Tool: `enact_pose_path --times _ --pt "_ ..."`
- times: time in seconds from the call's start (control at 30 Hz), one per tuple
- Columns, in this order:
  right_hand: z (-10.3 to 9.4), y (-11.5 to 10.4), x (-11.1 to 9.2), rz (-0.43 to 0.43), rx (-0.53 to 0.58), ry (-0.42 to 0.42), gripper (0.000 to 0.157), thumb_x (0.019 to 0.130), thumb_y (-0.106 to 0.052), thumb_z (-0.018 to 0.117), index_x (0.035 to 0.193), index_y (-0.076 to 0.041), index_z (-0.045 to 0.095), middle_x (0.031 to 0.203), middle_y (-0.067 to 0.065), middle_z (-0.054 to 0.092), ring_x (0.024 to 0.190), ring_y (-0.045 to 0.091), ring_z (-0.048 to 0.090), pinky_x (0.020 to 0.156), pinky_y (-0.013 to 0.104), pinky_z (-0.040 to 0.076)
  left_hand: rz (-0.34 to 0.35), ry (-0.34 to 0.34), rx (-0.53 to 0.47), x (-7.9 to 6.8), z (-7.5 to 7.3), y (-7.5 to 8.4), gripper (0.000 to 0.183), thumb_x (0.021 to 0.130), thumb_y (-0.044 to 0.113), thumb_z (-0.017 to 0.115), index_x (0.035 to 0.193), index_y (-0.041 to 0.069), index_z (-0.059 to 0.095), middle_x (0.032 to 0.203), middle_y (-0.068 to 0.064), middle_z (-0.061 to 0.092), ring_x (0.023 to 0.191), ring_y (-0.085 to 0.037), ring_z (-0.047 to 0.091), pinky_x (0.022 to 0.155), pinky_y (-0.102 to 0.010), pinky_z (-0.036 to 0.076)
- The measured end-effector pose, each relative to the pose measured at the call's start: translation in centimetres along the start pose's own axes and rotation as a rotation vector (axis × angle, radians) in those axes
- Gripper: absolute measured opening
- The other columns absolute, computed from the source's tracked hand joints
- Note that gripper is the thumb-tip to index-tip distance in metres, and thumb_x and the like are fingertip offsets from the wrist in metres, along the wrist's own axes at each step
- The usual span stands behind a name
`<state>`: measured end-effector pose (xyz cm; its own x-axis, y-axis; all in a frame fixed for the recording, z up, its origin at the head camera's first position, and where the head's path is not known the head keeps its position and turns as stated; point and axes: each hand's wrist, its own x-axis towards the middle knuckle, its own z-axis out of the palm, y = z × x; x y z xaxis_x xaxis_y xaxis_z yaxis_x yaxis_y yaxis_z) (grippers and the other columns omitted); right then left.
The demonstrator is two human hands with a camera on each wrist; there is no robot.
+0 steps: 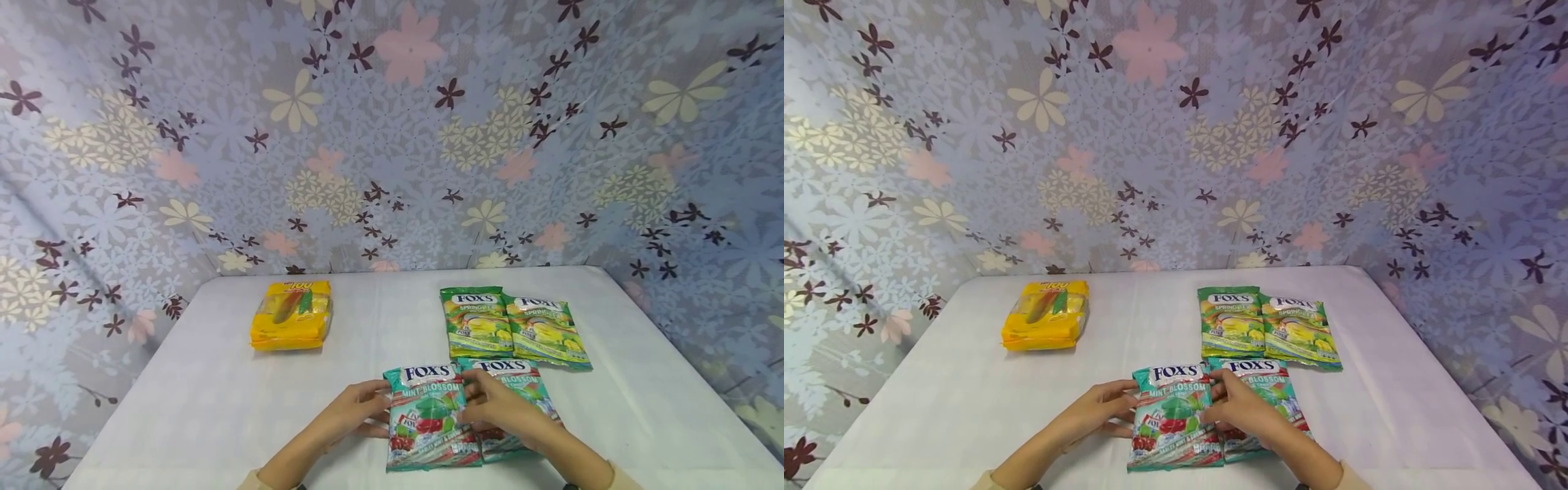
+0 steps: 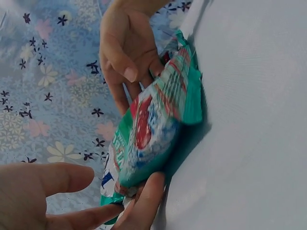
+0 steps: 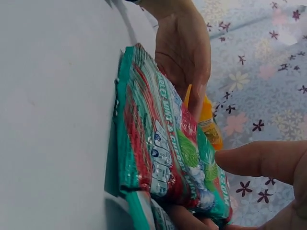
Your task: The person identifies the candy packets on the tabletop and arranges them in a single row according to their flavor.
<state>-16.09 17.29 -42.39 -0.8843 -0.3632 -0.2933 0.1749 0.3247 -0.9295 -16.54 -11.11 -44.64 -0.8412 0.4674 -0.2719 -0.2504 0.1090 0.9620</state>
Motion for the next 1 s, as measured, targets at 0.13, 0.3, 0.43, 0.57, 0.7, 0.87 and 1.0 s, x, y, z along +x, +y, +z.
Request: enact_pose_path --times 0.13,0.3,0.43,0.57,0.7,0.87,1.0 --pt "0.3 -0.2 0.0 0.005 -0.03 0.024 0.082 0.079 -0.009 0.076 0.145 0.001 0.028 0.127 0.023 0.047 0.107 0.032 0.053 0.087 0.048 0.049 0.028 0.032 0.038 0.1 0.0 0.0 0.058 0.096 0.013 0.058 0.144 -0.009 0.035 0.108 -0.013 0.061 0.097 -0.027 0.064 0.078 -0.037 0.057" --pt "0.6 -0.3 0.2 -0.016 0.007 0.01 0.089 0.08 -0.01 0.075 0.15 -0.007 0.02 0.139 0.037 0.037 0.121 0.045 0.046 0.095 0.061 0.041 0.04 0.093 0.082 0.1 0.1 0.0 0.061 0.096 0.015 0.06 0.146 -0.006 0.034 0.11 -0.018 0.063 0.095 -0.028 0.066 0.077 -0.038 0.057" --pt "0.8 -0.3 0.6 -0.054 0.066 -0.007 0.09 0.082 -0.007 0.072 0.151 -0.009 0.014 0.145 0.041 0.024 0.131 0.053 0.03 0.1 0.064 0.034 0.045 0.143 0.114 0.2 0.1 0.1 0.062 0.095 0.019 0.061 0.147 -0.002 0.034 0.11 -0.017 0.066 0.094 -0.026 0.067 0.08 -0.04 0.056" --pt "0.8 -0.6 1.2 -0.091 0.112 -0.008 0.091 0.084 -0.006 0.071 0.153 -0.013 0.012 0.149 0.038 0.017 0.137 0.051 0.019 0.106 0.066 0.022 0.096 0.196 0.117 0.4 0.1 0.4 0.062 0.095 0.02 0.061 0.148 0.0 0.035 0.108 -0.014 0.065 0.093 -0.024 0.065 0.081 -0.041 0.056" --pt "0.8 -1.5 1.6 -0.162 0.117 -0.015 0.093 0.085 -0.006 0.07 0.154 -0.015 0.008 0.149 0.036 0.023 0.136 0.049 0.023 0.106 0.064 0.024 0.148 0.242 0.103 0.5 0.1 1.3 0.062 0.096 0.021 0.059 0.15 0.003 0.033 0.113 -0.014 0.059 0.096 -0.023 0.06 0.079 -0.04 0.057" --pt "0.9 -2.5 2.0 -0.197 0.127 0.02 0.101 0.082 -0.005 0.073 0.154 -0.021 0.005 0.15 0.031 0.026 0.133 0.049 0.03 0.105 0.061 0.031 0.187 0.294 0.108 0.8 0.0 2.7 0.061 0.096 0.02 0.06 0.149 0.005 0.035 0.118 -0.017 0.058 0.098 -0.025 0.06 0.078 -0.04 0.057" --pt "1.1 -3.0 2.0 -0.16 0.128 0.047 0.105 0.082 -0.009 0.074 0.155 -0.029 0.0 0.156 0.03 0.003 0.141 0.048 0.008 0.105 0.069 0.02 0.192 0.327 0.144 1.2 0.0 3.6 0.066 0.091 0.02 0.068 0.149 0.008 0.039 0.12 -0.017 0.058 0.098 -0.025 0.062 0.078 -0.038 0.057"
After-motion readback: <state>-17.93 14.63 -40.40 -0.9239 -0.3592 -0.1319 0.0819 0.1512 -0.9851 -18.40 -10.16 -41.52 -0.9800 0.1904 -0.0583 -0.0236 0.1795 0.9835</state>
